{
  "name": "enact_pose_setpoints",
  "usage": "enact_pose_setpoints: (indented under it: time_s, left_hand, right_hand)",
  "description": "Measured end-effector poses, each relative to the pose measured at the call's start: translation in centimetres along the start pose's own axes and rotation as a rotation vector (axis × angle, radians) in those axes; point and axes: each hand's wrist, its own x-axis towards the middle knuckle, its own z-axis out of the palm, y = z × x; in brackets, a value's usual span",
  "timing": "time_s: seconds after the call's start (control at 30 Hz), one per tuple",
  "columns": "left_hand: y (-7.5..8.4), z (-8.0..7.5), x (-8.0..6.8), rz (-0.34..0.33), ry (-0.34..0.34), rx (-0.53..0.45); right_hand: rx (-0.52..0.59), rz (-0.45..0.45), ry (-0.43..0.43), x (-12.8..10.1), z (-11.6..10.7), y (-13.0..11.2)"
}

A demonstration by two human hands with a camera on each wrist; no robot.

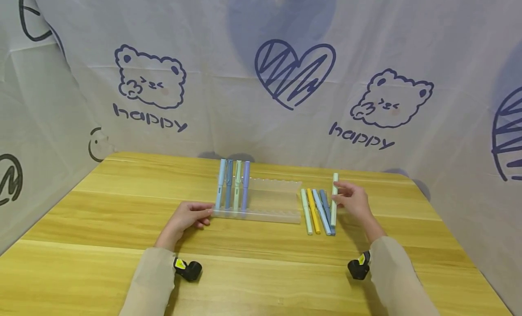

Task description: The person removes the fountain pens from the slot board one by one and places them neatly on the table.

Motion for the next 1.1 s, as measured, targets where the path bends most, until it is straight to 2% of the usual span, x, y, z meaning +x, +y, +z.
enact_pose_setpoints:
  time_s: [0.13,0.33,0.5,0.83,1.1]
  left_hand:
    - [0.0,0.0,0.0,0.011,-0.003,0.006]
    - [0.0,-0.1,0.0,0.012,0.002,0.01]
    - [0.0,-0.2,0.0,0.006,0.003,0.008]
    - [-0.1,-0.1,0.1,0.005,-0.005,0.011]
    - [0.0,0.0,0.1,0.008,-0.008,0.01]
  right_hand:
    - [-0.034,0.016,-0.067,-0.7,0.1,-1.5]
    - [-0.044,0.02,-0.121,-0.3,-0.1,-0.3]
    - [-0.095,0.055,-0.115,-0.6,0.0,-0.8]
    - [-0.159,0.118,-0.168,-0.6,0.4,-0.8]
    - [-0.159,0.151,-0.17,-0.6,0.6,-0.5]
